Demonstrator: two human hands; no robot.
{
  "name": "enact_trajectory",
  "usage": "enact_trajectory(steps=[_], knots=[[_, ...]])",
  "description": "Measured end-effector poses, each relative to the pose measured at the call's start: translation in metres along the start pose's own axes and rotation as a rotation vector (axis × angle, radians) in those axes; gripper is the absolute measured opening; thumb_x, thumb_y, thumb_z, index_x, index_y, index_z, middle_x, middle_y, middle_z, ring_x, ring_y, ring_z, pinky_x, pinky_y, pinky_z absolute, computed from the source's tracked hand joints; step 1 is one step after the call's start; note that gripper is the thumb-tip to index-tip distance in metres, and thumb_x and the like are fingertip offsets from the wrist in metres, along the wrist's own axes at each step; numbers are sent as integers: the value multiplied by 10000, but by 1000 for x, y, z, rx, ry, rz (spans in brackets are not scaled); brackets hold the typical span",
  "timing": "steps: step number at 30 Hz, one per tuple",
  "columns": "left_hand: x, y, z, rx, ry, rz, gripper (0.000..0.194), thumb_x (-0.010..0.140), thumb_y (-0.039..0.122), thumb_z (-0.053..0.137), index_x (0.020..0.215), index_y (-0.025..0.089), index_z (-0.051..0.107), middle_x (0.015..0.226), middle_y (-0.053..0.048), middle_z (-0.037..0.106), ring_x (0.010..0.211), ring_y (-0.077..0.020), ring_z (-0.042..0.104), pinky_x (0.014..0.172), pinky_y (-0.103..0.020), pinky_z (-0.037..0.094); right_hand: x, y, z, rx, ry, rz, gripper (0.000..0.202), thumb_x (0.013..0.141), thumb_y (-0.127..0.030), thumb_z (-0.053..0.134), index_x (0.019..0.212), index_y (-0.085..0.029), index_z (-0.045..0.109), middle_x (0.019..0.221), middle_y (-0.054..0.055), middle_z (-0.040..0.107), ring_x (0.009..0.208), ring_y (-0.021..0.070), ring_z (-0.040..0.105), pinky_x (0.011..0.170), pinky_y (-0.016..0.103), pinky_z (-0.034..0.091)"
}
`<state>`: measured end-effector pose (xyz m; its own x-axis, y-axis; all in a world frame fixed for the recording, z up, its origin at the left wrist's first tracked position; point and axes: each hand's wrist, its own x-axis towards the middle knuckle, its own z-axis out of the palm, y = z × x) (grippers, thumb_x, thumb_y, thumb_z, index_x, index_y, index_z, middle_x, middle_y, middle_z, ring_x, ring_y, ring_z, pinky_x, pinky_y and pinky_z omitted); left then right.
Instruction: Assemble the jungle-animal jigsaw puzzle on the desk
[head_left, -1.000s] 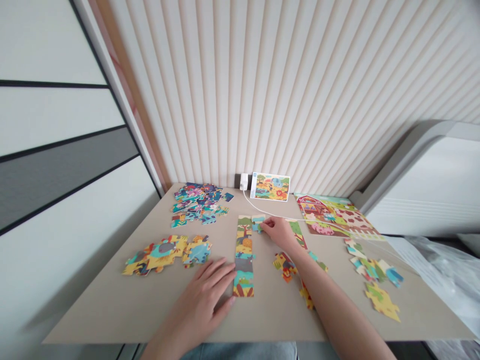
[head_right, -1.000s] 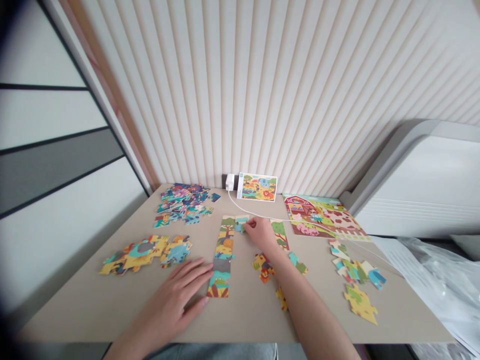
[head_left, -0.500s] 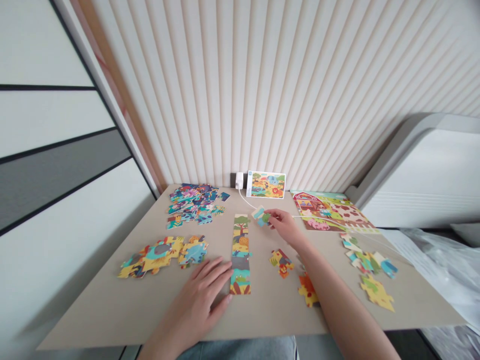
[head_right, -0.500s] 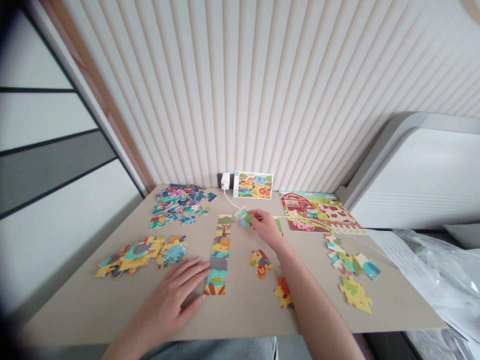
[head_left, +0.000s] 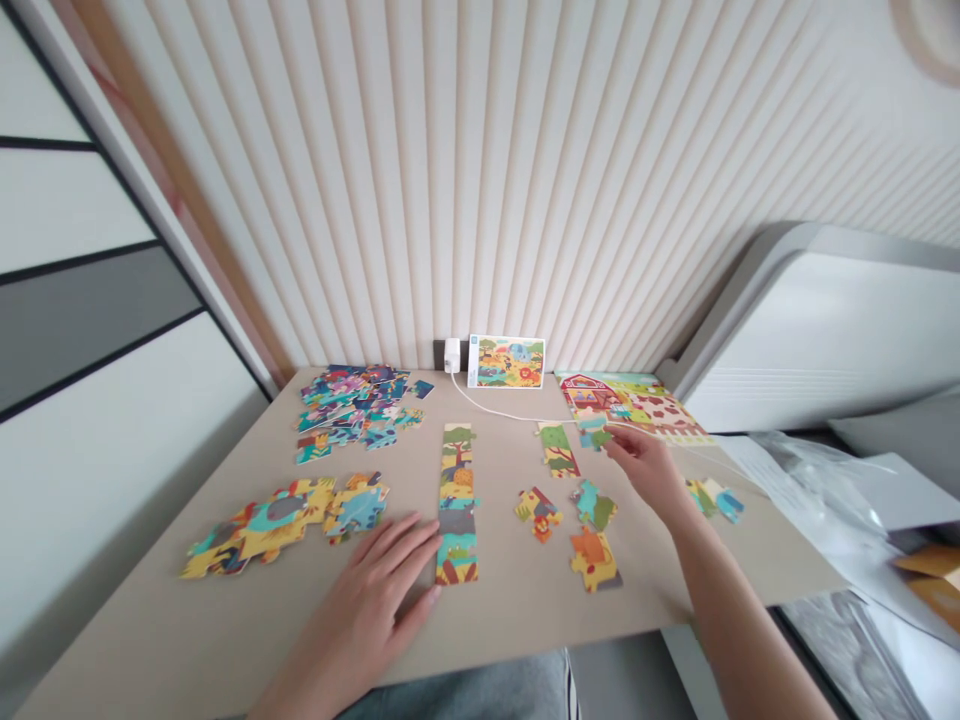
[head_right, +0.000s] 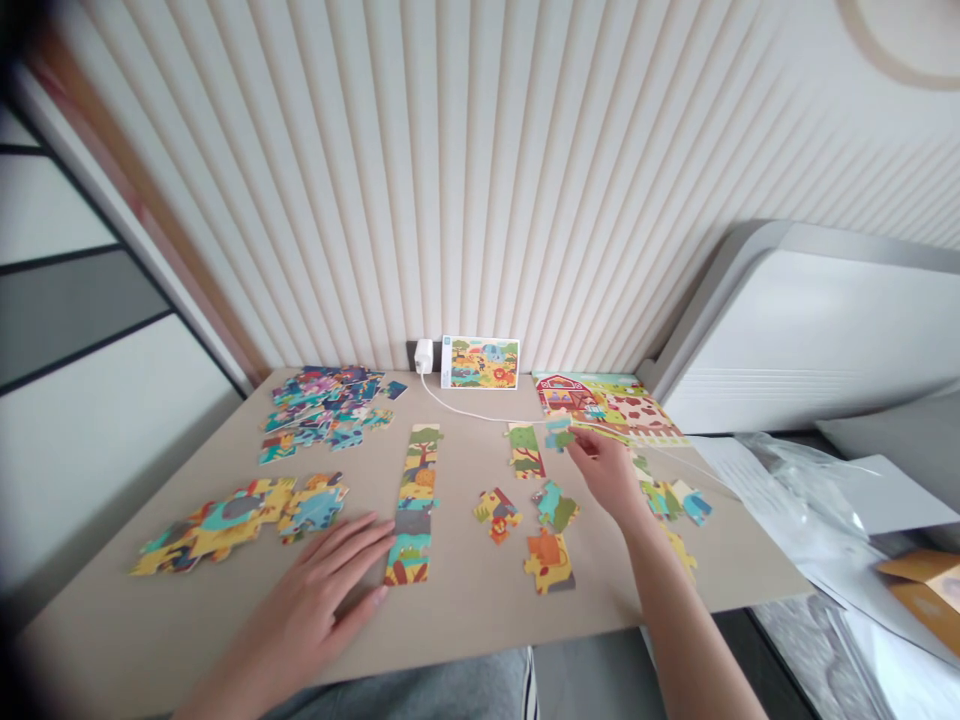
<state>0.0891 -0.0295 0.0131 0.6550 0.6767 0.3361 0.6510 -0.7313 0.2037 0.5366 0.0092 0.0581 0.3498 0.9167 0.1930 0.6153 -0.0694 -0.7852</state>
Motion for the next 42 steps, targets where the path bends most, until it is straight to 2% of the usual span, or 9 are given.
enact_trajectory(steps=[3, 6, 14, 19, 25, 31, 33, 37, 42], knots=[[-1, -3, 4, 8, 11, 7, 517, 995, 385, 610, 1498, 281, 554, 1525, -50, 577, 1431, -299, 497, 1184, -493, 453, -27, 41, -24, -153, 30, 104, 541, 865, -511, 633, 1243, -144, 756, 830, 62, 761, 733, 238, 668, 644, 332, 487], [-2, -4, 6, 29, 7, 15, 516, 995, 389, 611, 1498, 293, 552, 1535, -39, 567, 1435, -298, 493, 1182, -493, 455, -50, 61, -33, -285, 13, 158, 529, 874, -520, 607, 1234, -166, 767, 863, 66, 780, 771, 263, 694, 669, 345, 496], [-1, -6, 7, 47, 38, 40, 524, 981, 395, 627, 1490, 288, 563, 1505, -47, 595, 1411, -283, 522, 1178, -455, 463, -78, 43, -21, -683, -19, -10, 429, 978, -428, 489, 1264, -240, 747, 973, 100, 755, 917, 274, 696, 784, 339, 486], [-1, -6, 7, 23, 42, 29, 521, 979, 398, 632, 1485, 290, 564, 1505, -42, 595, 1409, -286, 523, 1168, -456, 471, -80, 39, -23, -794, -28, -71, 390, 1010, -420, 483, 1225, -244, 758, 1027, 121, 741, 1009, 291, 673, 848, 359, 489], [-1, -8, 10, 11, 59, 30, 519, 971, 401, 638, 1476, 296, 578, 1479, -39, 619, 1395, -277, 539, 1163, -428, 474, -72, 47, -36, -734, -14, -139, 380, 1013, -397, 463, 1151, -235, 778, 1112, 108, 756, 1051, 272, 685, 932, 362, 490], [-1, -8, 9, 21, 69, 39, 517, 973, 399, 635, 1477, 301, 577, 1477, -39, 620, 1390, -277, 543, 1161, -428, 473, -46, 90, -91, -772, 283, 95, 444, 966, -436, 448, 1131, -199, 786, 1155, 140, 766, 1061, 323, 696, 899, 404, 491], [-1, -8, 9, 2, 62, 24, 515, 974, 403, 634, 1476, 303, 578, 1478, -31, 620, 1396, -275, 538, 1166, -428, 469, -43, 107, -112, -746, 309, 159, 467, 945, -454, 463, 1143, -186, 789, 1129, 151, 777, 1033, 330, 711, 872, 409, 496], [-2, -9, 11, 7, 50, 16, 518, 972, 415, 638, 1474, 306, 575, 1495, -24, 605, 1409, -282, 524, 1176, -445, 453, -49, 128, -132, -720, 211, 228, 545, 914, -567, 509, 1197, -186, 776, 1106, 147, 791, 1035, 351, 723, 859, 422, 506], [-3, -11, 13, 19, 57, 29, 524, 975, 410, 638, 1481, 298, 565, 1509, -30, 593, 1415, -284, 513, 1171, -443, 447, -62, 135, -125, -724, 61, 185, 769, 861, -733, 564, 1364, -162, 677, 1285, 173, 734, 1177, 376, 682, 948, 438, 505]])
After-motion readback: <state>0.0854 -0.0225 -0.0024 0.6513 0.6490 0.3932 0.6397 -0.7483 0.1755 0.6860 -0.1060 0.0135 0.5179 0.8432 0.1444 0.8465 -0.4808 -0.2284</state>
